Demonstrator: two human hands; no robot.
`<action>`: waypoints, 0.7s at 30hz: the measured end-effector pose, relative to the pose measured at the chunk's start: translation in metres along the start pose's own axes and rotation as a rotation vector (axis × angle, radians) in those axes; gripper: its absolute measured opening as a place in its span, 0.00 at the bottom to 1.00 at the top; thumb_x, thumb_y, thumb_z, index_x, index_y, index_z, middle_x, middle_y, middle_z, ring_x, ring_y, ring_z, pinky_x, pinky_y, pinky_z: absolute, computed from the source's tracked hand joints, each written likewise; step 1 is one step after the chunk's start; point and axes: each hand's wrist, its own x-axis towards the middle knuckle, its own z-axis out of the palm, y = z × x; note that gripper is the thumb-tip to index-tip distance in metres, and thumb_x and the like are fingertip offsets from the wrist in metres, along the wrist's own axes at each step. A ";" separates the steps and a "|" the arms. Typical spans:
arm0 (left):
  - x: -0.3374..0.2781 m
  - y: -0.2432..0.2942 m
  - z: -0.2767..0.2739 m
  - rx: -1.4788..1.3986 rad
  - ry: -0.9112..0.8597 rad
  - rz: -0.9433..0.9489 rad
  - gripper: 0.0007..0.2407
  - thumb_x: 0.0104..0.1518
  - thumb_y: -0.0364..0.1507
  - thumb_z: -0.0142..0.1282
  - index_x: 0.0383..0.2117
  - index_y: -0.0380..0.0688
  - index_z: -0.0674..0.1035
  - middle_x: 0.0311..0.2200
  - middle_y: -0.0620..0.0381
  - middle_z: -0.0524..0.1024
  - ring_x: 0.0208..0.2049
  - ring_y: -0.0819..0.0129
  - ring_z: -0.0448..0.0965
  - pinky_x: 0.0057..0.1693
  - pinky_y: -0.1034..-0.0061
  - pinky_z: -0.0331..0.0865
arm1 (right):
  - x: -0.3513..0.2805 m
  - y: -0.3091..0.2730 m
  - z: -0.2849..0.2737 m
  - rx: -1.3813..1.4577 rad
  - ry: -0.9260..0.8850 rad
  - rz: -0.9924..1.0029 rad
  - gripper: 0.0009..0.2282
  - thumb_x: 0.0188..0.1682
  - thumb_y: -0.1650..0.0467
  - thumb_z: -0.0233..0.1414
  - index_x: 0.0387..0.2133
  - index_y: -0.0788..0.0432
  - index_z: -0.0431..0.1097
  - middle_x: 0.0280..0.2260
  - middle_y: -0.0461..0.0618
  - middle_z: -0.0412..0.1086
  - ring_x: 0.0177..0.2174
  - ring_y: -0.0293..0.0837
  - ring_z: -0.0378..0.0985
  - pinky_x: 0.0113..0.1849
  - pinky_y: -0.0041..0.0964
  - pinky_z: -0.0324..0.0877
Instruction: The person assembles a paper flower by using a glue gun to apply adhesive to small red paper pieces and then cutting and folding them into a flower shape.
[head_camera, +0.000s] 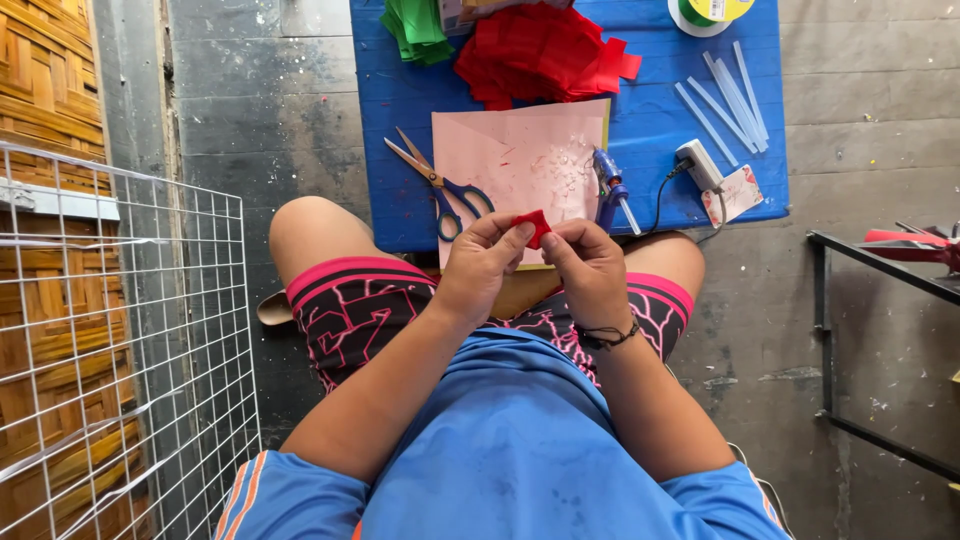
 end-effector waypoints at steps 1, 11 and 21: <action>0.001 -0.004 -0.003 -0.002 0.001 0.000 0.09 0.63 0.28 0.61 0.45 0.39 0.82 0.25 0.57 0.72 0.25 0.80 0.68 0.32 0.89 0.64 | 0.000 0.002 0.000 -0.001 -0.001 0.001 0.05 0.53 0.72 0.59 0.31 0.64 0.75 0.23 0.51 0.71 0.25 0.35 0.69 0.30 0.26 0.66; -0.004 0.003 0.002 0.053 0.003 0.025 0.10 0.64 0.29 0.58 0.48 0.39 0.81 0.29 0.54 0.74 0.27 0.77 0.67 0.35 0.86 0.66 | 0.003 -0.010 -0.003 0.119 -0.102 0.090 0.11 0.51 0.72 0.58 0.43 0.66 0.70 0.29 0.50 0.67 0.29 0.36 0.71 0.33 0.27 0.66; -0.008 0.016 0.010 0.143 0.008 0.039 0.10 0.64 0.31 0.59 0.45 0.40 0.82 0.26 0.57 0.73 0.28 0.78 0.68 0.35 0.86 0.66 | 0.009 0.009 -0.006 0.203 -0.128 -0.076 0.31 0.51 0.53 0.54 0.49 0.74 0.69 0.33 0.58 0.69 0.35 0.41 0.71 0.41 0.36 0.71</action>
